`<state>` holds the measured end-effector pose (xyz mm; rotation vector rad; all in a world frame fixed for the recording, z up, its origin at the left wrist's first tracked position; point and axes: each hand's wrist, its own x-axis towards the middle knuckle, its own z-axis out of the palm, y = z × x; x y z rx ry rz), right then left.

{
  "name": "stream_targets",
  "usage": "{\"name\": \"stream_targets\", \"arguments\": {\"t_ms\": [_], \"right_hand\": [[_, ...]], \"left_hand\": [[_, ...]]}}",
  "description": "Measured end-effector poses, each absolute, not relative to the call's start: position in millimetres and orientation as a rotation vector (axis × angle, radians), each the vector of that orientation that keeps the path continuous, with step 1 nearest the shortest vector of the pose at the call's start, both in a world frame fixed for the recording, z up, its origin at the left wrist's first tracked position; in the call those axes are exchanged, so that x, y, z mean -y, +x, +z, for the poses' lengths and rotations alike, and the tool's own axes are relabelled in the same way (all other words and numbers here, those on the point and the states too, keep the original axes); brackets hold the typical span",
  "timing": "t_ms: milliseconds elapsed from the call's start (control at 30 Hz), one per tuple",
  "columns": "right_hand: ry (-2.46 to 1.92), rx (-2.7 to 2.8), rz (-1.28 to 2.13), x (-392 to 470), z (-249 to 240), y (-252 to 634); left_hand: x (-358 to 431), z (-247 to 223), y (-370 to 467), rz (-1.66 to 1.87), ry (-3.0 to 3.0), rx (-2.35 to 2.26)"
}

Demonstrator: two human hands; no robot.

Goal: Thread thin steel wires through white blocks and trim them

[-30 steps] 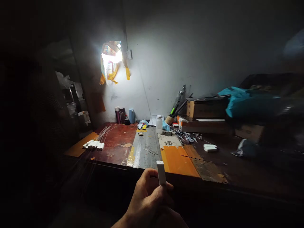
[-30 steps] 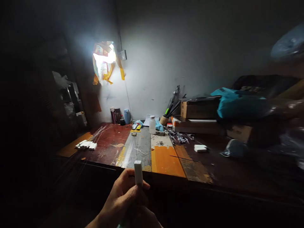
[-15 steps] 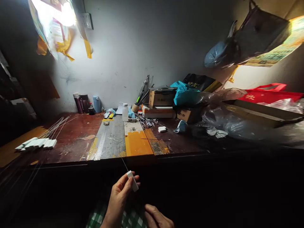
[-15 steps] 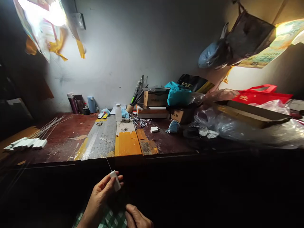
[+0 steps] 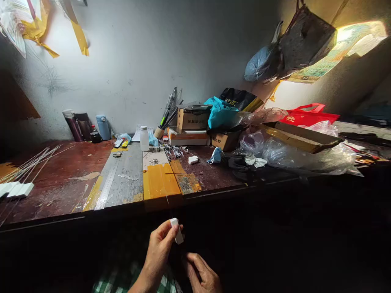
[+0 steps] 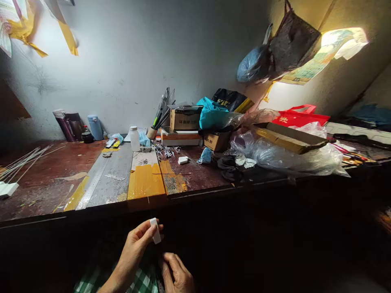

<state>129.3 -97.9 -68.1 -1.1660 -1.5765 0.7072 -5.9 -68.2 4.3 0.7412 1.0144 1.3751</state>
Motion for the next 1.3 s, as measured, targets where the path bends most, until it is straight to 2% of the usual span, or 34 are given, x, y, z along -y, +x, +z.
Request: {"name": "stream_targets", "arguments": {"t_ms": [333, 533, 767, 1300], "right_hand": [[-1.186, 1.681, 0.881, 76, -37, 143], [-1.299, 1.683, 0.764, 64, -46, 136], [-1.201, 1.734, 0.643, 51, -40, 134], [-1.142, 1.773, 0.883, 57, -29, 94]], "left_hand": [[40, -8, 13, 1.336, 0.994, -1.072], [24, -10, 6, 1.330, 1.038, -1.137], [9, -18, 2, 1.339, 1.061, -1.177], [26, -10, -43, 1.377, 0.987, -1.257]]}}
